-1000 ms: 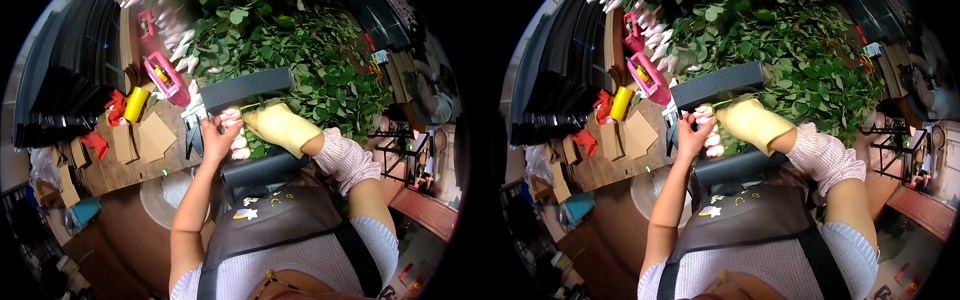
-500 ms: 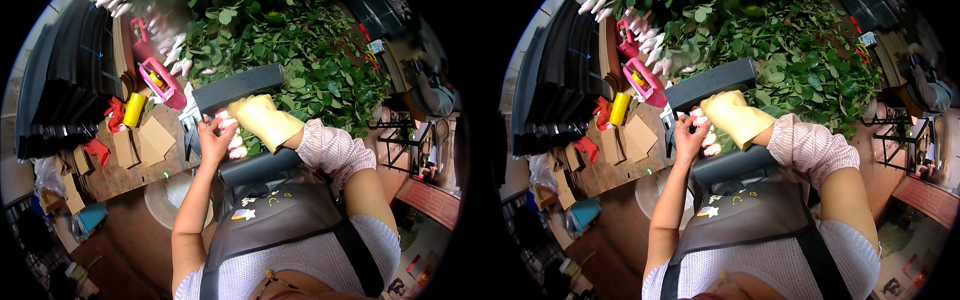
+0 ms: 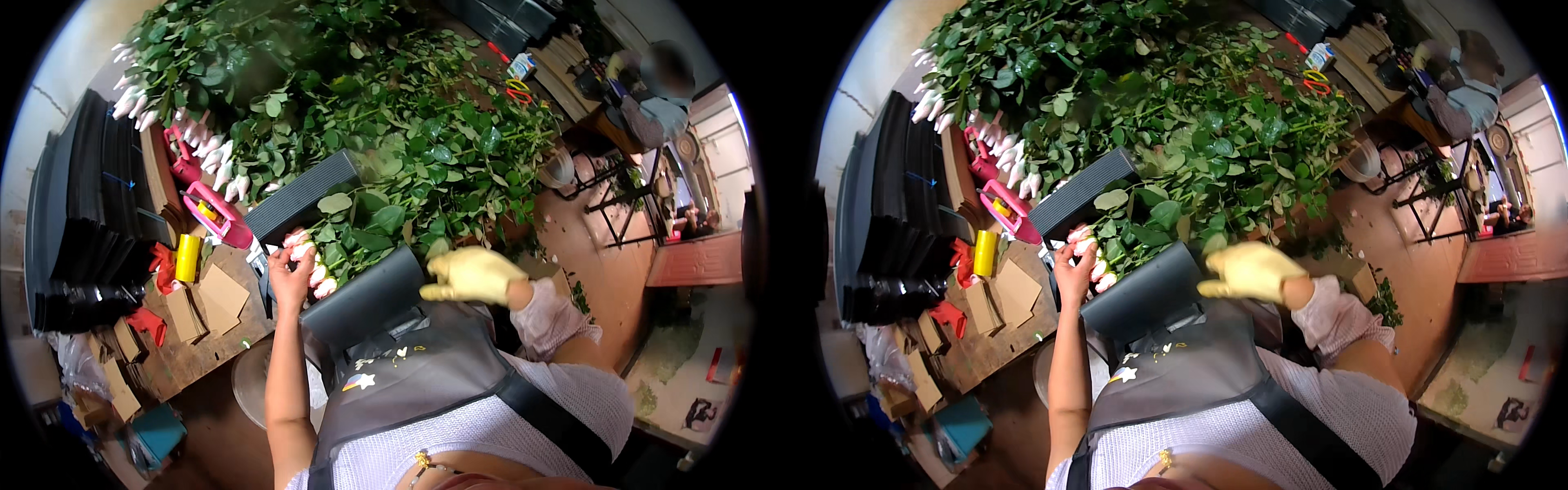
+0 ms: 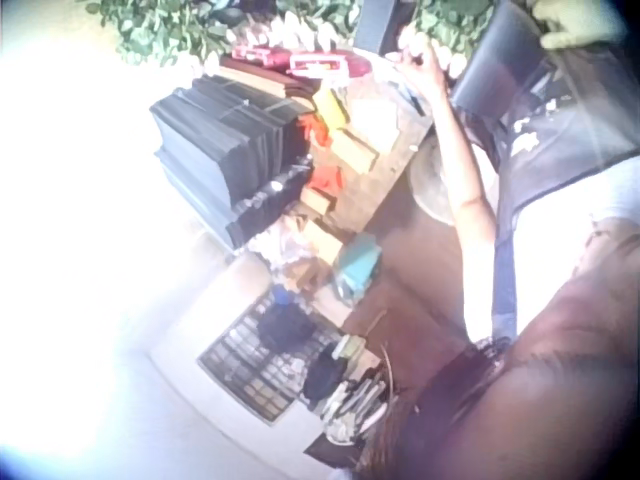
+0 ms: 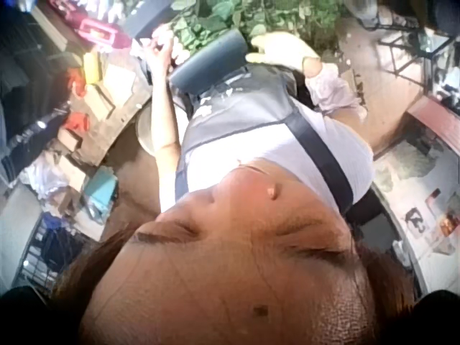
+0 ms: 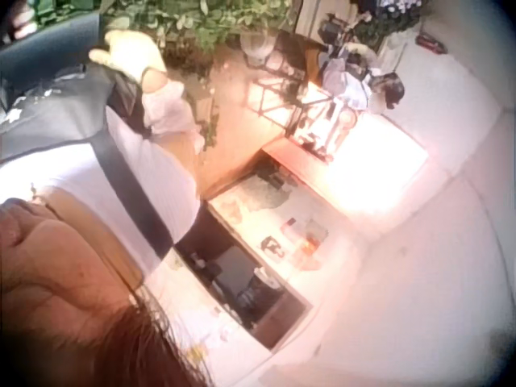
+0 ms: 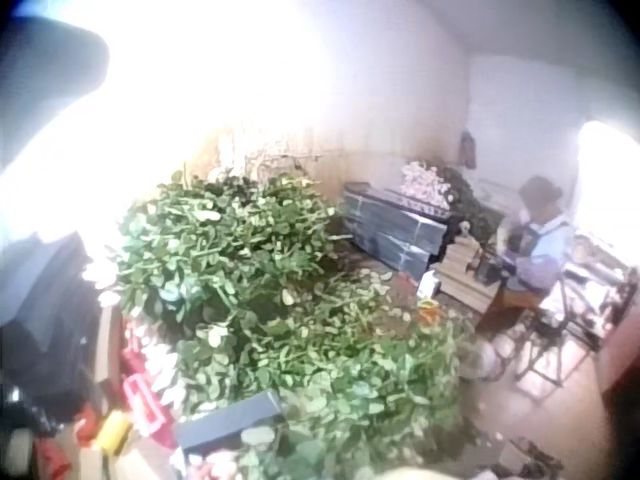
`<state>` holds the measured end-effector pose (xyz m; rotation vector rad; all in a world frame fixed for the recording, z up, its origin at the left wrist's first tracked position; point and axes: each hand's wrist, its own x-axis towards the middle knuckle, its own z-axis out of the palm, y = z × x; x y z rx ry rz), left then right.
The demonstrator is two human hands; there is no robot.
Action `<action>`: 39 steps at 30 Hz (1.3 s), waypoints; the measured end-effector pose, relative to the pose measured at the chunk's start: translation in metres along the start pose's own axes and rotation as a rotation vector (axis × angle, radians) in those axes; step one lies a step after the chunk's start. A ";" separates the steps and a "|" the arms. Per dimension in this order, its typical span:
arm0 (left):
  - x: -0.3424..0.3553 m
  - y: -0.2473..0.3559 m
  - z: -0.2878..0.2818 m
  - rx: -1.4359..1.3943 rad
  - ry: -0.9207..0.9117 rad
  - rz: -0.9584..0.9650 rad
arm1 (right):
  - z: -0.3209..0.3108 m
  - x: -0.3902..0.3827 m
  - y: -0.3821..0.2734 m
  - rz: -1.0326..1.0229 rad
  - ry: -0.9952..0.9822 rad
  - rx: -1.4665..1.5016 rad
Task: The person arranges white flowers and green leaves into a black rectangular tray. They pick up the flowers and leaves from a pile on the table and place them carefully into the tray, adjusting their positions to fit.
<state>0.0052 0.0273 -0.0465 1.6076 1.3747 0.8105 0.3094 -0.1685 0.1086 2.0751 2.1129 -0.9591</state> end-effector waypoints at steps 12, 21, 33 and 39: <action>-0.001 -0.064 0.008 -0.754 -0.186 -0.085 | -0.050 0.064 -0.046 -0.649 -0.026 1.235; -0.019 0.042 -0.070 0.444 0.144 0.396 | -0.019 0.157 -0.061 -0.390 0.277 -0.133; -0.002 0.058 -0.009 0.674 -0.324 0.765 | -0.029 0.177 -0.097 -0.556 -0.122 -0.529; -0.009 0.031 0.001 0.542 -0.244 0.701 | -0.029 0.208 -0.196 -0.926 -0.061 -0.228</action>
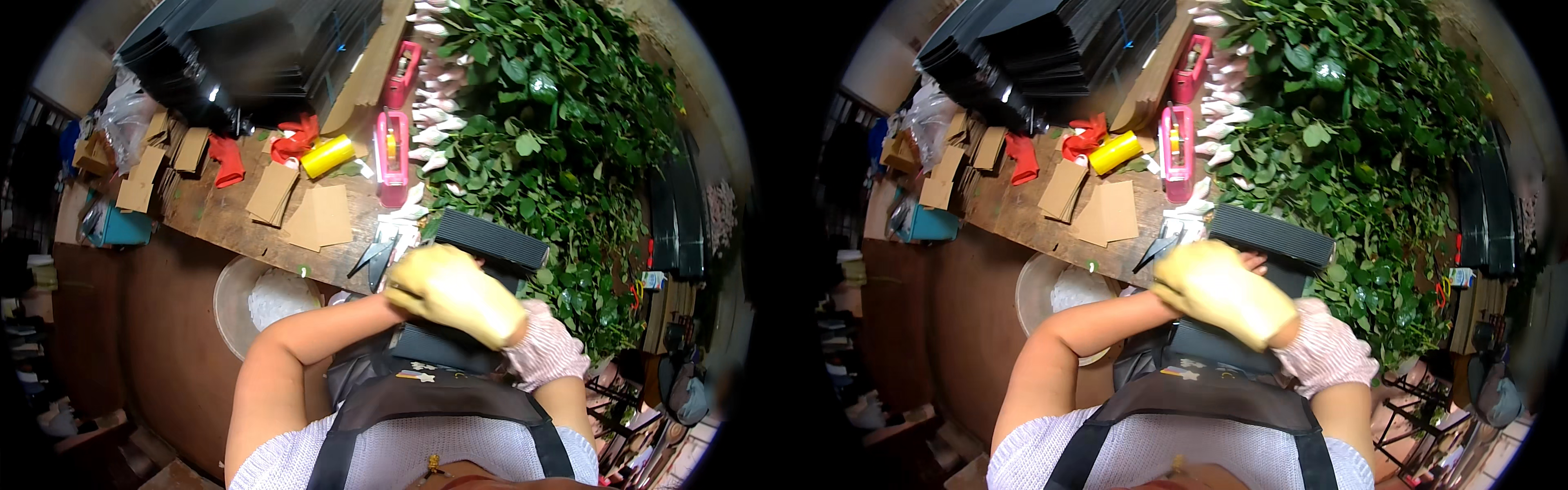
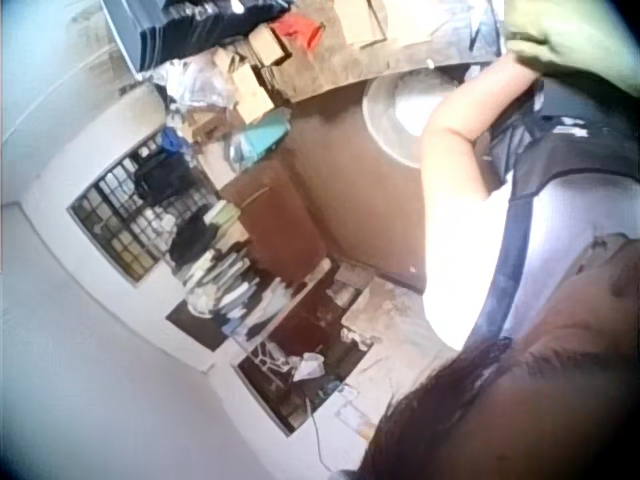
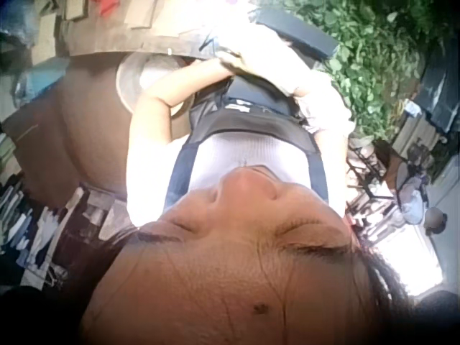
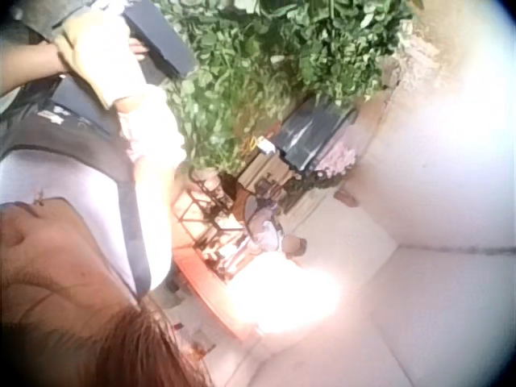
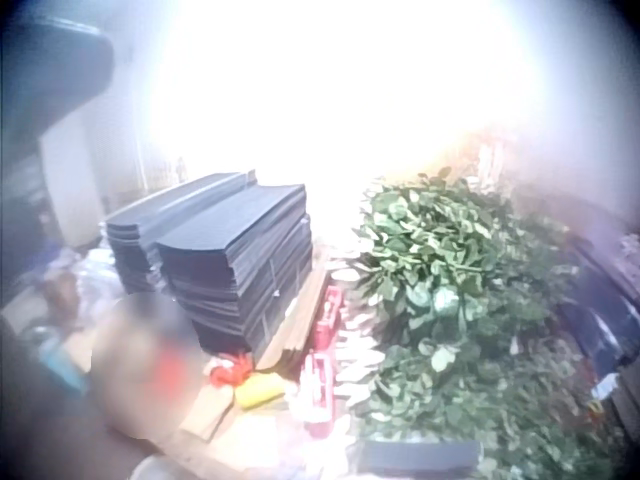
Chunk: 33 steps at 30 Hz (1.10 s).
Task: The person arranges white flowers and green leaves into a black rectangular tray. They pick up the flowers and leaves from a pile on the table and place them carefully into the tray, adjusting their positions to fit.
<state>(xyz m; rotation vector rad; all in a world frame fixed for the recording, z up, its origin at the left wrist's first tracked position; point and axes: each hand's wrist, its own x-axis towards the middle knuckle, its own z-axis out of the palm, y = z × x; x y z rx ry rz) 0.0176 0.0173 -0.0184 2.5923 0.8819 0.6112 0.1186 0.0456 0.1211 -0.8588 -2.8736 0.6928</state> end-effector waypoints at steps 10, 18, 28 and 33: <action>0.015 -0.010 0.041 -0.030 -0.078 0.046 | 0.155 0.182 0.057 -0.034 0.245 -0.530; 0.011 -0.003 0.005 -0.163 -0.067 0.042 | 0.005 0.038 0.012 -0.018 0.584 -0.047; 0.013 0.006 -0.025 0.137 -0.113 0.134 | -0.038 -0.146 0.030 0.690 0.116 1.086; 0.016 0.008 -0.025 -0.068 -0.128 0.050 | 0.033 -0.130 0.047 0.761 0.125 1.432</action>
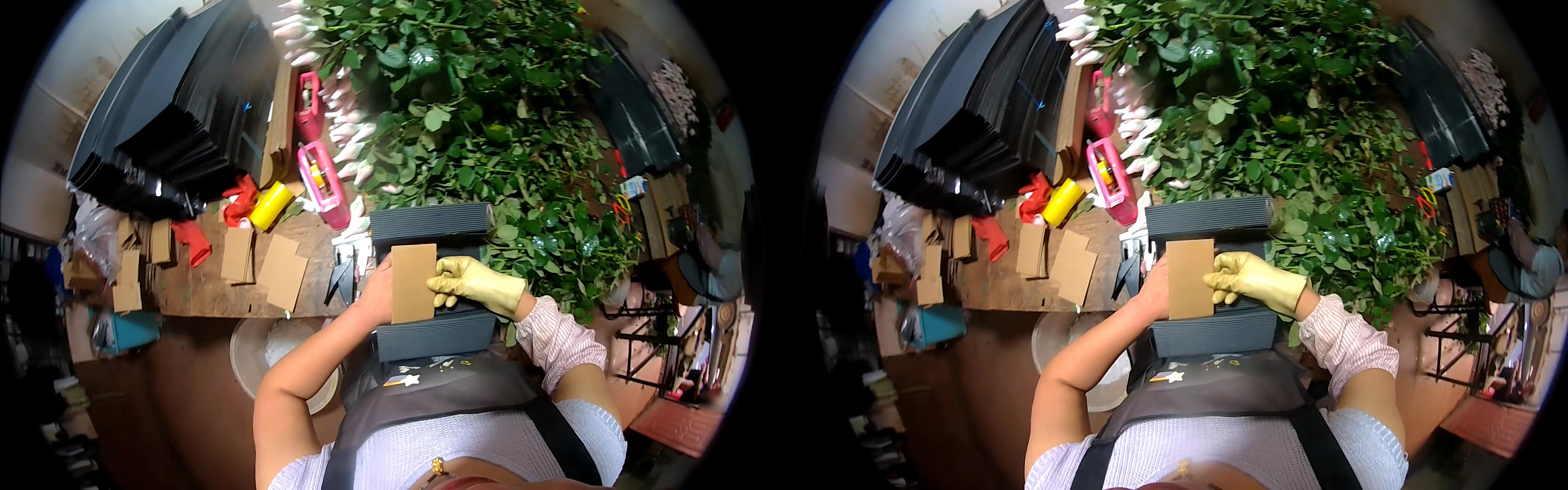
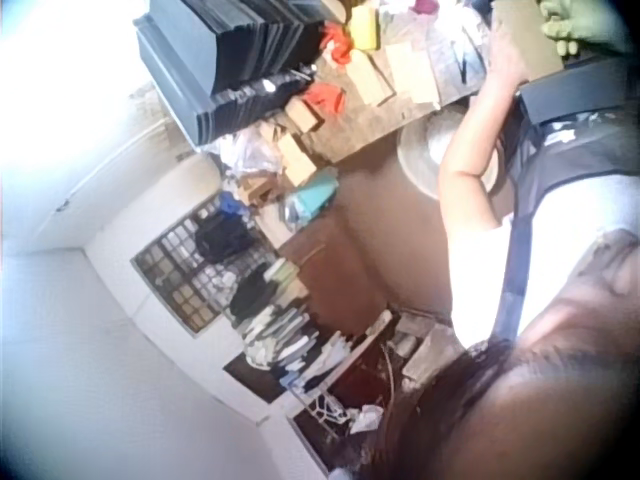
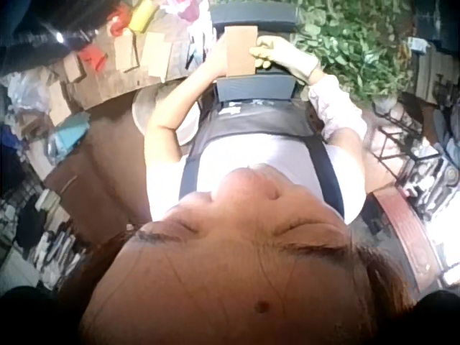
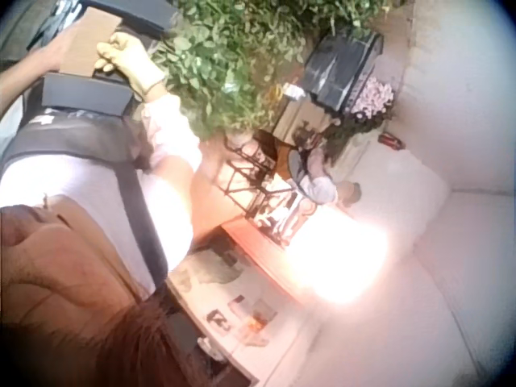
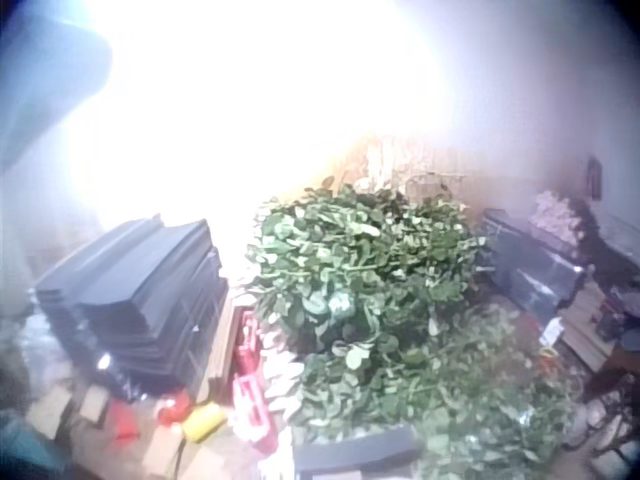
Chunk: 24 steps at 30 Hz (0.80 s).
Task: The person arranges white flowers and green leaves into a black rectangular tray. They pick up the flowers and leaves from a pile on the table and place them carefully into the tray, adjusting their positions to fit.
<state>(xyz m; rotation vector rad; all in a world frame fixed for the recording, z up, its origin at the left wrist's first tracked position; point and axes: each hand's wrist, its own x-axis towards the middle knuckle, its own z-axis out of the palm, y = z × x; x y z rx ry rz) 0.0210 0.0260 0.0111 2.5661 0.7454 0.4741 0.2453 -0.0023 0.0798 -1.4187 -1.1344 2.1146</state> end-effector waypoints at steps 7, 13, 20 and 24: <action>-0.021 -0.018 -0.003 0.045 0.038 -0.005 | 0.007 0.002 -0.018 0.147 0.130 -0.383; -0.053 -0.012 -0.042 0.123 0.407 0.006 | 0.005 0.004 -0.015 0.150 0.151 -0.434; -0.016 0.026 -0.046 0.043 0.053 -0.035 | -0.003 -0.006 -0.015 -0.337 0.216 -1.298; -0.013 0.033 -0.049 0.076 0.006 -0.078 | -0.046 0.000 -0.075 -0.718 0.606 -0.733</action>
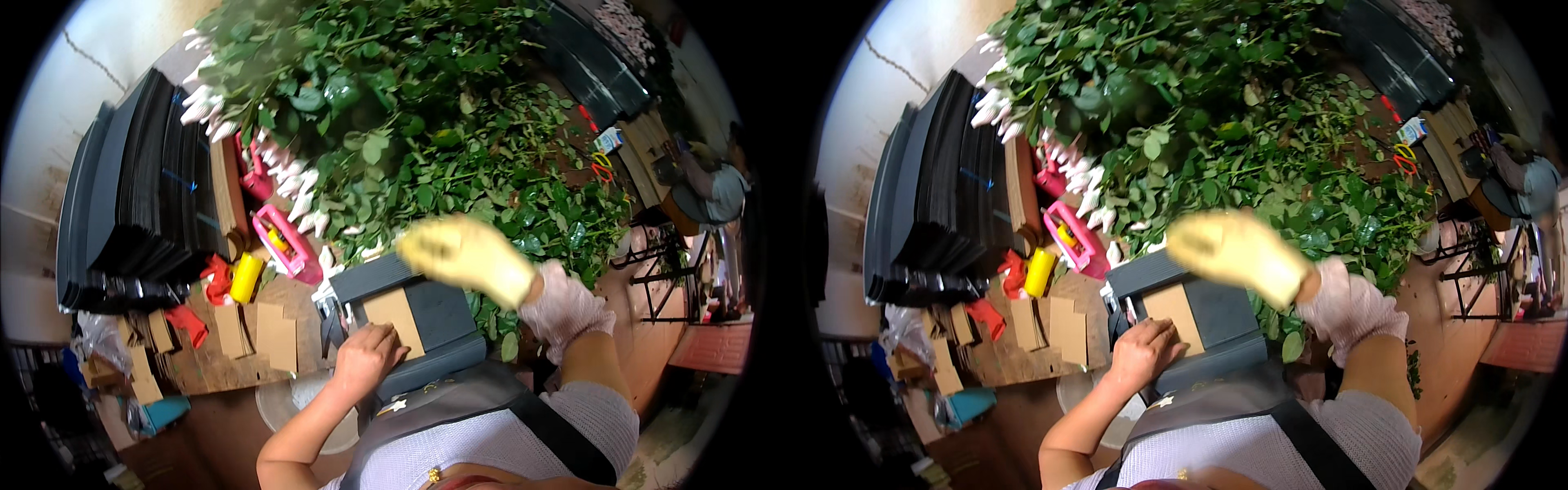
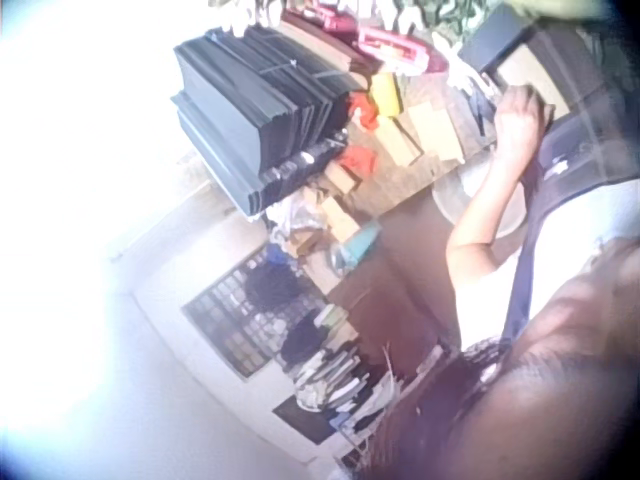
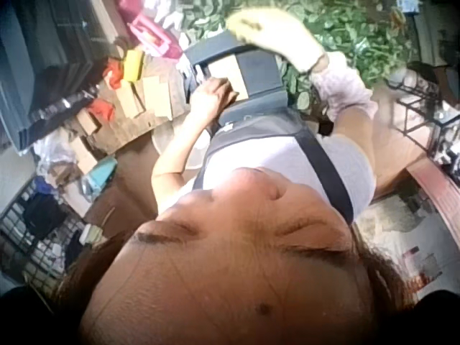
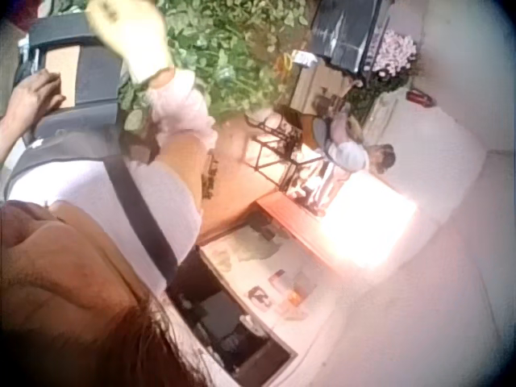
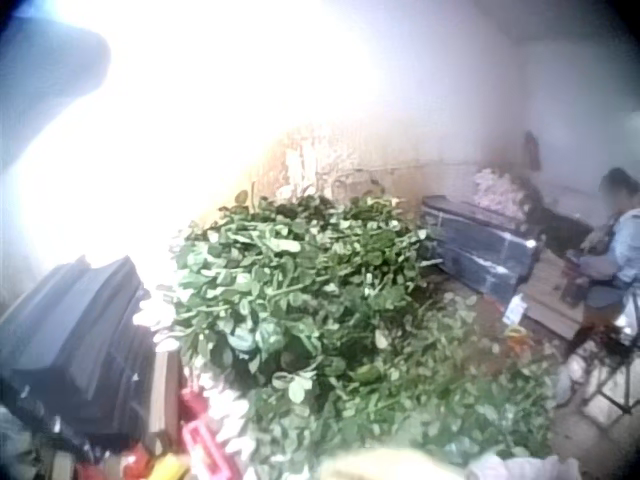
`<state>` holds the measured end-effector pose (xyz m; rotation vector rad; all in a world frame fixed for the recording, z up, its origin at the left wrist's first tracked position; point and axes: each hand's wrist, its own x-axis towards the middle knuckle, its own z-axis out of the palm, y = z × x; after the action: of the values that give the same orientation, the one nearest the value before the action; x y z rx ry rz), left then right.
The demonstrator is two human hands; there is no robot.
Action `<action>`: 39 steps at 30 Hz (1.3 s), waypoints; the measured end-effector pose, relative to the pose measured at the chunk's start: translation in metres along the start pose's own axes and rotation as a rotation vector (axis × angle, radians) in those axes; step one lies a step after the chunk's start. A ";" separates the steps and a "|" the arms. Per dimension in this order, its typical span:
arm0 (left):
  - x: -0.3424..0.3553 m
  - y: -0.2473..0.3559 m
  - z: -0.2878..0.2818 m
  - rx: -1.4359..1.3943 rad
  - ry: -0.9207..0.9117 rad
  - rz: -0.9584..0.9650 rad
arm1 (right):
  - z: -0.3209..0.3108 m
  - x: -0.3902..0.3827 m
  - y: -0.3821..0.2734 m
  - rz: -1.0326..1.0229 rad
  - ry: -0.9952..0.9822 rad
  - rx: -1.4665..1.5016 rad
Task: The person arranges white flowers and green leaves into a black rectangular tray. They pick up the flowers and leaves from a pile on the table and place them carefully into the tray, adjusting their positions to fit.
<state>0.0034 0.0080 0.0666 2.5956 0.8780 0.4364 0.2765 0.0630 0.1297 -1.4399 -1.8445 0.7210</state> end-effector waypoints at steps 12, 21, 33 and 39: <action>-0.001 0.002 0.008 0.073 0.011 -0.026 | -0.014 0.167 0.223 0.329 -0.168 -1.154; -0.002 0.000 0.010 0.047 -0.010 0.006 | -0.129 0.062 0.079 -0.235 0.268 -0.828; -0.011 -0.004 0.006 -0.006 -0.013 -0.051 | -0.191 -0.110 -0.027 -0.257 0.232 -0.466; -0.019 -0.006 0.008 -0.460 0.090 -0.268 | -0.165 -0.186 0.059 -0.079 -0.137 -0.523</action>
<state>-0.0109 -0.0009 0.0538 2.0243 1.0017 0.6003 0.4710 -0.1010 0.1532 -1.6513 -2.2976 0.3107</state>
